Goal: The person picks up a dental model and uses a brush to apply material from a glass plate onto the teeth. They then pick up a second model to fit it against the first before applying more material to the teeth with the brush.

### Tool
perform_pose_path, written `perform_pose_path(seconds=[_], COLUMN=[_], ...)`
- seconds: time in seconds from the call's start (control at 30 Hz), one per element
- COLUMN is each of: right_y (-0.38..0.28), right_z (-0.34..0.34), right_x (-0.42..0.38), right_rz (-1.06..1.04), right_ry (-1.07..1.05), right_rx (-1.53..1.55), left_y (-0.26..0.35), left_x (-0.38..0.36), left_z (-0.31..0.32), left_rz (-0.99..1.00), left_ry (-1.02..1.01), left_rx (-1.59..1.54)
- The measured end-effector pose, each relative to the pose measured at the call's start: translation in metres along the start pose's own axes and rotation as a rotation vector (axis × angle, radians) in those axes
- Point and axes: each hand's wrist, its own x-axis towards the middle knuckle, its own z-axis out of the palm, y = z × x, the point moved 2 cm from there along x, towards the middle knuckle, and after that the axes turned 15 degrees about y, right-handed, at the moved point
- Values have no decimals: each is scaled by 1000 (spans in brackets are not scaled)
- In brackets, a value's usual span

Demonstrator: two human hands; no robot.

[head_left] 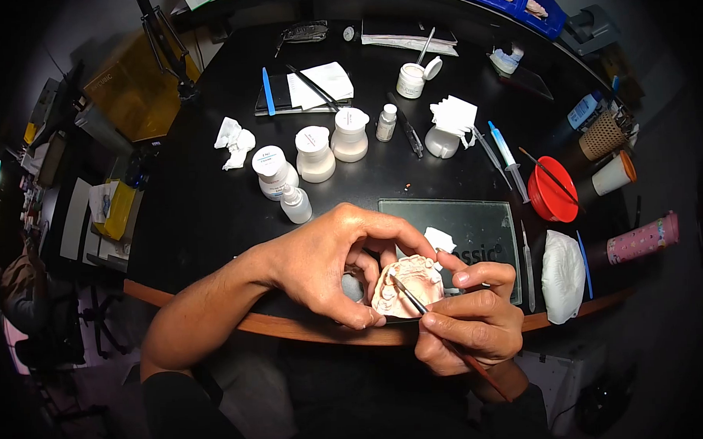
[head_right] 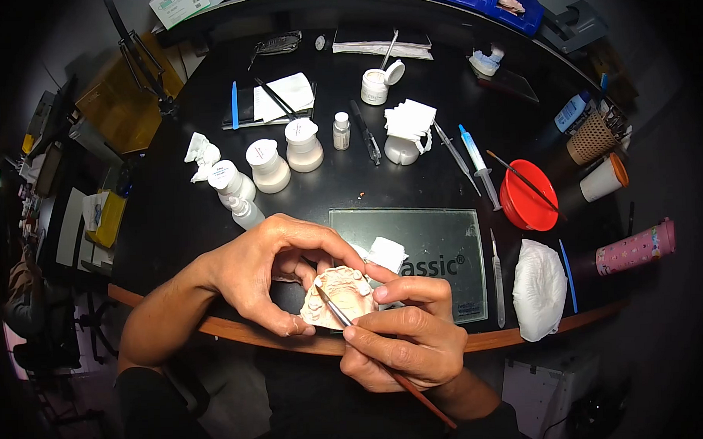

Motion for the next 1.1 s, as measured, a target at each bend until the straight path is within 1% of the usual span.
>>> perform_pose_path(seconds=[0.57, 0.67, 0.87, 1.1], right_y=[1, 1, 2, 1], right_z=[-1, -2, -2, -1], right_x=[1, 0, 0, 0], right_rz=[-5, -11, -3, -8], right_ry=[-4, -9, -11, -2], right_rx=[-7, -9, -8, -10], left_y=[0, 1, -1, 0], left_x=[-1, 0, -1, 0], left_z=[0, 0, 0, 0], left_rz=[-26, 2, -24, -8], left_ry=[-2, -12, -8, -11], left_rx=[-9, 7, -3, 3])
